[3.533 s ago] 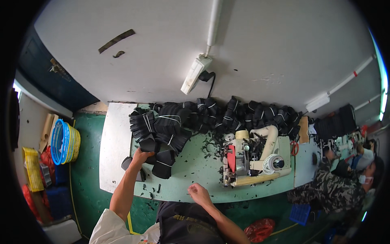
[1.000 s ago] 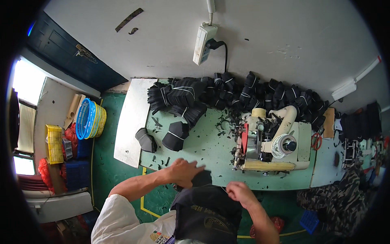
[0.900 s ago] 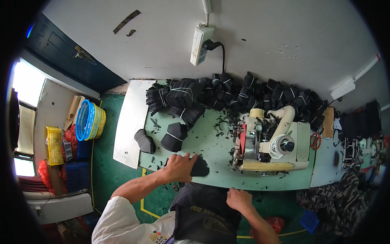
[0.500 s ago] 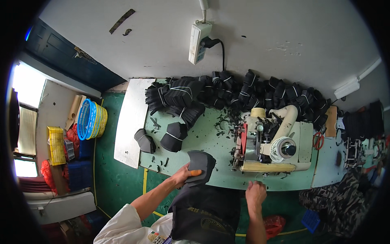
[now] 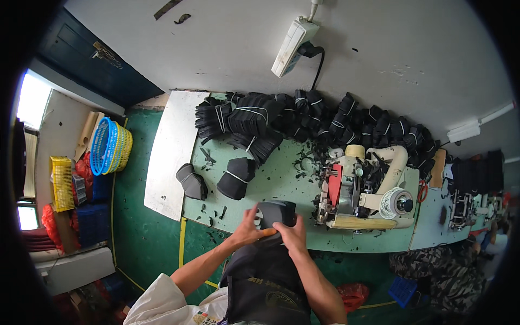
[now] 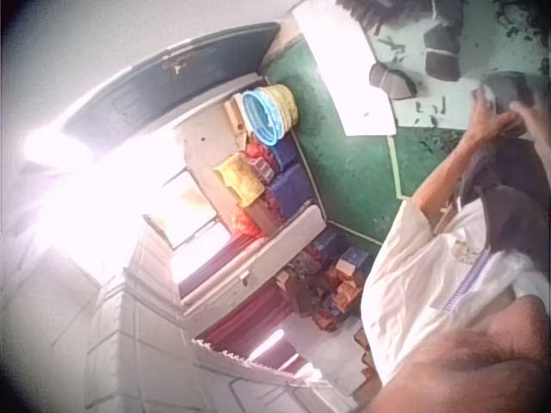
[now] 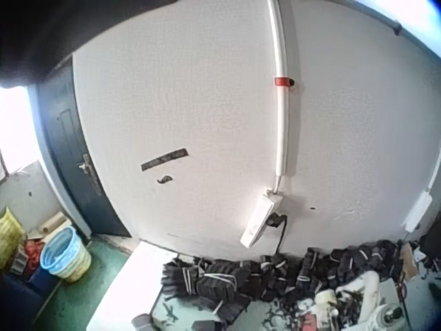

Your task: The person trims the edges of shoe upper components using a skiving machine, creating scraps.

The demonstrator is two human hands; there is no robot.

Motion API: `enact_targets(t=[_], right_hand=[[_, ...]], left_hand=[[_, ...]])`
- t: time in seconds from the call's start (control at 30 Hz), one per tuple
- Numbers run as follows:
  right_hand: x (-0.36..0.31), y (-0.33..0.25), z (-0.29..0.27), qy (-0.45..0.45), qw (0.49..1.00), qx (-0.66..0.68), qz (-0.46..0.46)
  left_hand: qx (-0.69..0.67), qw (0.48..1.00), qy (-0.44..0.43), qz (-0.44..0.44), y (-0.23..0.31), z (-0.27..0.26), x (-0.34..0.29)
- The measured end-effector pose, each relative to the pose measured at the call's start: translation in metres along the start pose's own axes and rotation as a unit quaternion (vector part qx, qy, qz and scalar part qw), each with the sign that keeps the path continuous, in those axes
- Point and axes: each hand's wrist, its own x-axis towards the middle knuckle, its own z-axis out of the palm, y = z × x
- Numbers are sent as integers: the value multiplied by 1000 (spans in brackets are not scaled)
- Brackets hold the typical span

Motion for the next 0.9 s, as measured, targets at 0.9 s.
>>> enact_targets(t=[0.9], right_hand=[[28,1,38,-102,991,-76,33]], left_hand=[[103,993,28,49,-23,-43,19]])
